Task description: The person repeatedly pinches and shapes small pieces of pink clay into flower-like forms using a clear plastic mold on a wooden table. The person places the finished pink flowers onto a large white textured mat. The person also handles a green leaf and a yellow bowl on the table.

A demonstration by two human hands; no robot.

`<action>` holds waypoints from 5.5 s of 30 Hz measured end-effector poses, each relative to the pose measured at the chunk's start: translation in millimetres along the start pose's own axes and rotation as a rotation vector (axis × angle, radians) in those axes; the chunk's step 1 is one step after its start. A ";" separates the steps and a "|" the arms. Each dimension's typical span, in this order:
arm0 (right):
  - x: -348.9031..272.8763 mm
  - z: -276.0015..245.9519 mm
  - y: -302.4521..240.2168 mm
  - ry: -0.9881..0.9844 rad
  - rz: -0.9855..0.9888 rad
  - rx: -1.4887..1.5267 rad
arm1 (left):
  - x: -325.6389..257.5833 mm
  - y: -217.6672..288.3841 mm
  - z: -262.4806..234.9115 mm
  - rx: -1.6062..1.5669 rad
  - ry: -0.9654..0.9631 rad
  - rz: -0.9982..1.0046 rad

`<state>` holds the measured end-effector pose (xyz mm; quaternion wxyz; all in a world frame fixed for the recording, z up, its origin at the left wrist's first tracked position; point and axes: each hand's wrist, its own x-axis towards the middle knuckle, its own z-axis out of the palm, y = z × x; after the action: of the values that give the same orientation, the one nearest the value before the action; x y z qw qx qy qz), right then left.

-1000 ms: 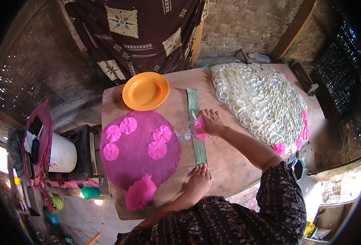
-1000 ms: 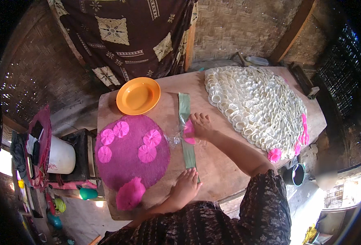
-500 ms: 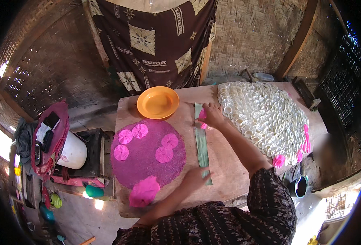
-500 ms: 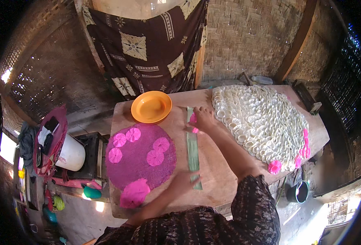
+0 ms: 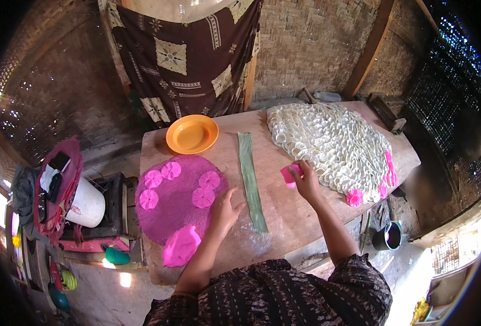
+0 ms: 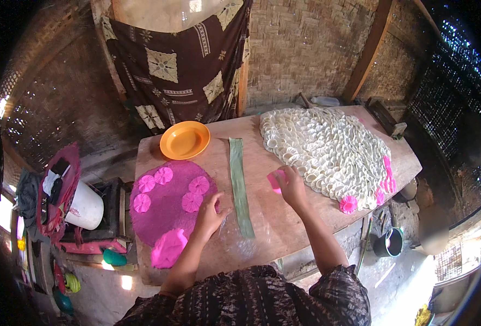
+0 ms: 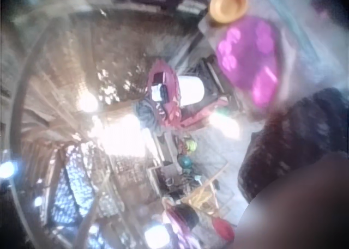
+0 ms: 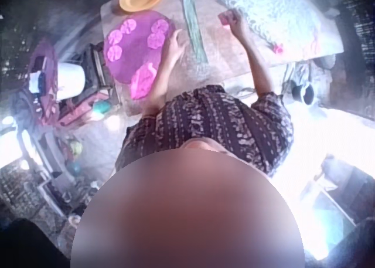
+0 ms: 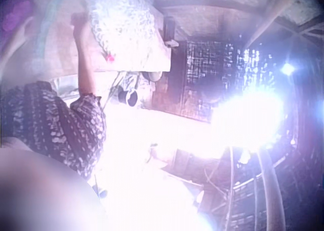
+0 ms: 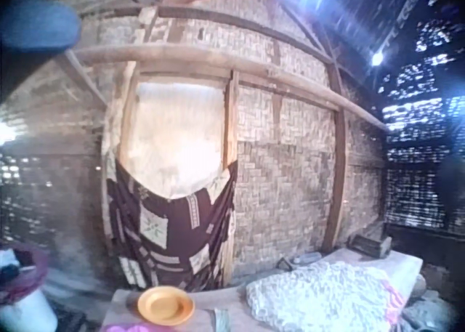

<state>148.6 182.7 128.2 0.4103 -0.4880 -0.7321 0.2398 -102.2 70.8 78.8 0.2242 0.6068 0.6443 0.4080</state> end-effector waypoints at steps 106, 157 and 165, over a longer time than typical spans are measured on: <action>-87.3 52.4 -86.7 -0.537 -0.446 -0.308 | -71.5 2.3 -13.6 -1.187 0.017 -0.330; 18.7 -487.9 457.7 0.488 1.162 0.078 | 51.9 25.4 86.4 -0.169 0.113 -0.178; 53.1 -484.4 377.4 0.404 0.579 -0.796 | 28.6 33.1 2.8 -1.315 0.303 -0.237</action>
<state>738.5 361.4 129.6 0.2431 -0.8245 -0.5083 -0.0521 -84.8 96.7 109.5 0.4967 0.2062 0.3490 0.7674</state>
